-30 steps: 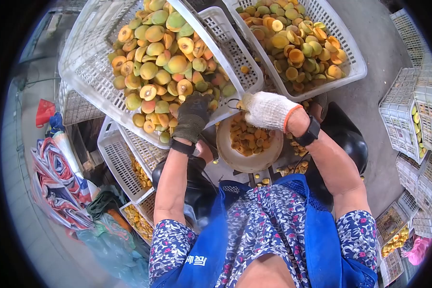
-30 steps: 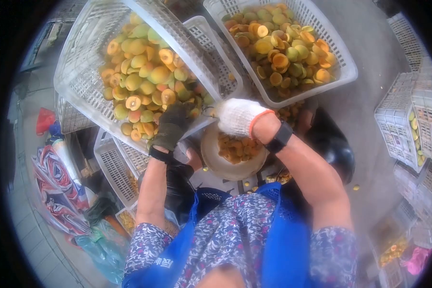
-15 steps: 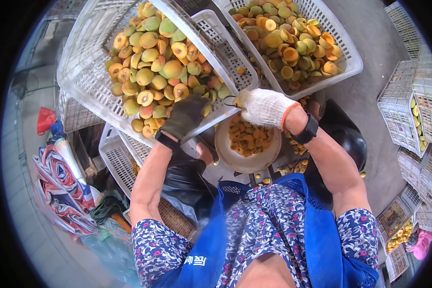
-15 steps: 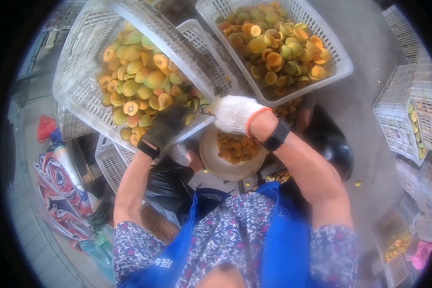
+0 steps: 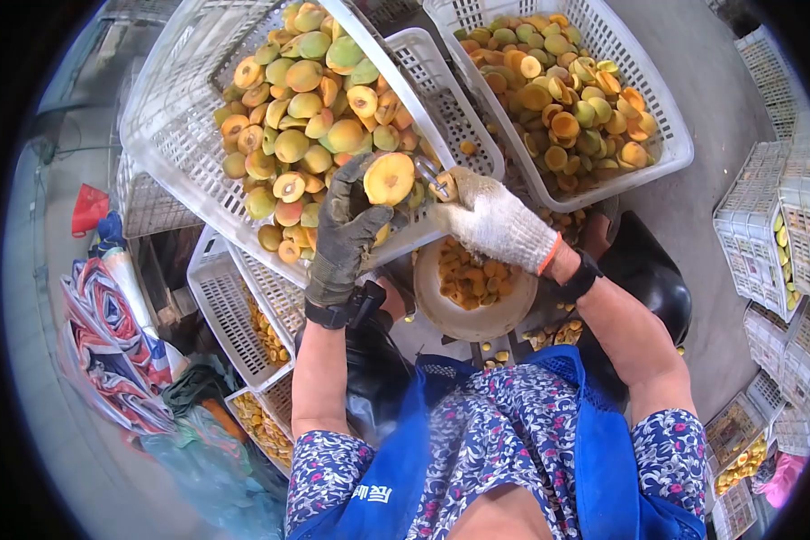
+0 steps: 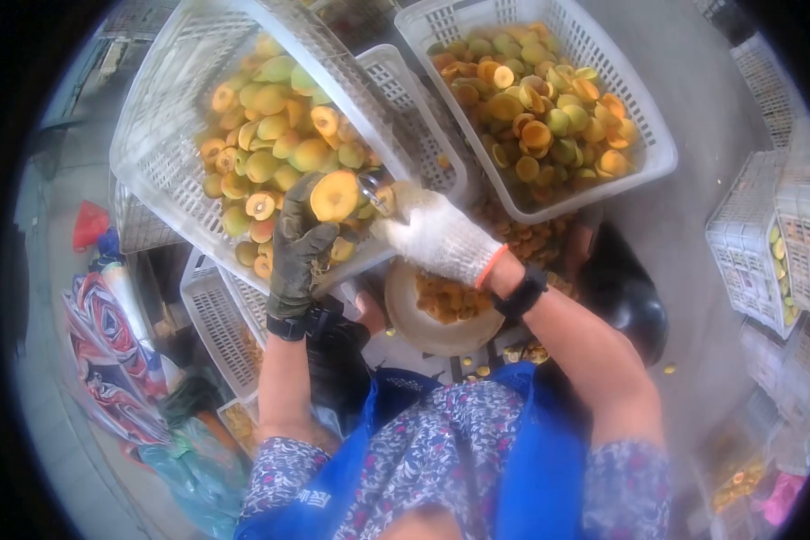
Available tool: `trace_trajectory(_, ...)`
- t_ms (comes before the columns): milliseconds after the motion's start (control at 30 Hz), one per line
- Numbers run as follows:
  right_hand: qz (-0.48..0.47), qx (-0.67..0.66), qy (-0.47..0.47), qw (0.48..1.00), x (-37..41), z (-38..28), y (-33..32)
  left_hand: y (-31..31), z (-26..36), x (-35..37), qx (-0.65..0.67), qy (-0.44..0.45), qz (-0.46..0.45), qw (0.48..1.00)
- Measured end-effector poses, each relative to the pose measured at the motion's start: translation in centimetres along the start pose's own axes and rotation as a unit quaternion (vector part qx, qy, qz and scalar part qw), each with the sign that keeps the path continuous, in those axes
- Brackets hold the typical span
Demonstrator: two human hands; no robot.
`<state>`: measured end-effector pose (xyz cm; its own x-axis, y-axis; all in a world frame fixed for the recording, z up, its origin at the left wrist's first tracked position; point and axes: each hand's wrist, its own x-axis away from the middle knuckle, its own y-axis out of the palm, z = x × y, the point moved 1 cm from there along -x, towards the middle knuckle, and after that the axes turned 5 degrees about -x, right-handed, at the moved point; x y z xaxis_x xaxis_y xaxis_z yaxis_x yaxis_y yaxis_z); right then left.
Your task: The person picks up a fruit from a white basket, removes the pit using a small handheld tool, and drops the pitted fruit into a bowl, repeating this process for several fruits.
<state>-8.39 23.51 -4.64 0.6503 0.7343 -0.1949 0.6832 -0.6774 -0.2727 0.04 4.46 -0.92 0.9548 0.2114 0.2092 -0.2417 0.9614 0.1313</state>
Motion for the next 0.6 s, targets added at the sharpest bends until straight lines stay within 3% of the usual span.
trace_trajectory(100, -0.016, -0.006, 0.042, 0.999, -0.1, -0.8, 0.3, 0.0, -1.8, -0.4, 0.013, 0.064, 0.006, 0.998)
trace_trajectory(167, -0.023, 0.033, 0.017, 0.999, -0.3, -0.7, 0.5, 0.0, -1.9, -0.5, 0.06, 0.033, 0.008, 0.998)
trace_trajectory(233, 0.0, -0.076, 0.122, 0.99, -0.6, -0.9, 0.6, 0.2, -2.3, -0.5, 0.107, 0.002, 0.008, 0.994)
trace_trajectory(267, -0.004, -0.073, 0.123, 0.99, -0.8, -1.1, 0.5, 0.3, -2.7, -0.4, 0.087, 0.013, 0.02, 0.996)
trace_trajectory(333, -0.022, -0.109, 0.243, 0.963, -1.0, -1.3, 0.4, 0.3, -2.8, -0.4, 0.07, 0.025, 0.035, 0.997)
trace_trajectory(467, -0.034, -0.085, 0.212, 0.973, -0.6, 0.3, 1.2, -0.3, -2.6, -0.9, 0.084, 0.03, 0.006, 0.996)
trace_trajectory(533, -0.031, -0.009, 0.05, 0.998, -0.5, 0.5, 1.4, -0.6, -2.9, -1.0, 0.093, 0.046, 0.0, 0.995)
trace_trajectory(600, -0.009, -0.021, 0.071, 0.997, -0.8, 0.3, 1.4, -0.7, -2.9, -1.0, 0.046, 0.039, 0.011, 0.998)
